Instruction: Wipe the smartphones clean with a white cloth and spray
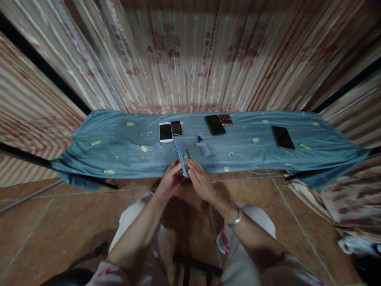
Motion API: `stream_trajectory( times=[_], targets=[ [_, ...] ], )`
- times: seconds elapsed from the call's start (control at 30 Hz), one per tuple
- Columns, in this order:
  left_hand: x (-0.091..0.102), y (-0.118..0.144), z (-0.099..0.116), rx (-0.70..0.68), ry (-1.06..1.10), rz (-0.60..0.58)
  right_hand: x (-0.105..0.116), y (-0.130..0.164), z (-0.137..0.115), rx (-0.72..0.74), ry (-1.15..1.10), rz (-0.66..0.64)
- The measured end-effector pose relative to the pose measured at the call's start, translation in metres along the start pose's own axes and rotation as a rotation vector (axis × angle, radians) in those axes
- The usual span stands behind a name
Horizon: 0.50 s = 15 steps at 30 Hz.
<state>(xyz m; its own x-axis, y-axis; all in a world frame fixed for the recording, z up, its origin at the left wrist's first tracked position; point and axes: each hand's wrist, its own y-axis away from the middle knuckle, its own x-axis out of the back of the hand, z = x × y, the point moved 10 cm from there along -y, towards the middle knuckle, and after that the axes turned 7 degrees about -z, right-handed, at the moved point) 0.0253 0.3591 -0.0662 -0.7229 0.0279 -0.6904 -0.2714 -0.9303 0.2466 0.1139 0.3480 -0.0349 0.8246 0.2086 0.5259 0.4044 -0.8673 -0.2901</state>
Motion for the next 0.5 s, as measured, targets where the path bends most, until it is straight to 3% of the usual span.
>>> stream_trajectory(
  times=[0.33,0.5],
  targets=[
    [0.023,-0.001,0.003,-0.077,0.011,0.191,0.015,0.001,-0.014,0.025,-0.18,0.059],
    [0.021,-0.001,0.002,-0.073,0.026,0.169,0.018,0.005,-0.023,0.095,-0.02,0.087]
  ],
)
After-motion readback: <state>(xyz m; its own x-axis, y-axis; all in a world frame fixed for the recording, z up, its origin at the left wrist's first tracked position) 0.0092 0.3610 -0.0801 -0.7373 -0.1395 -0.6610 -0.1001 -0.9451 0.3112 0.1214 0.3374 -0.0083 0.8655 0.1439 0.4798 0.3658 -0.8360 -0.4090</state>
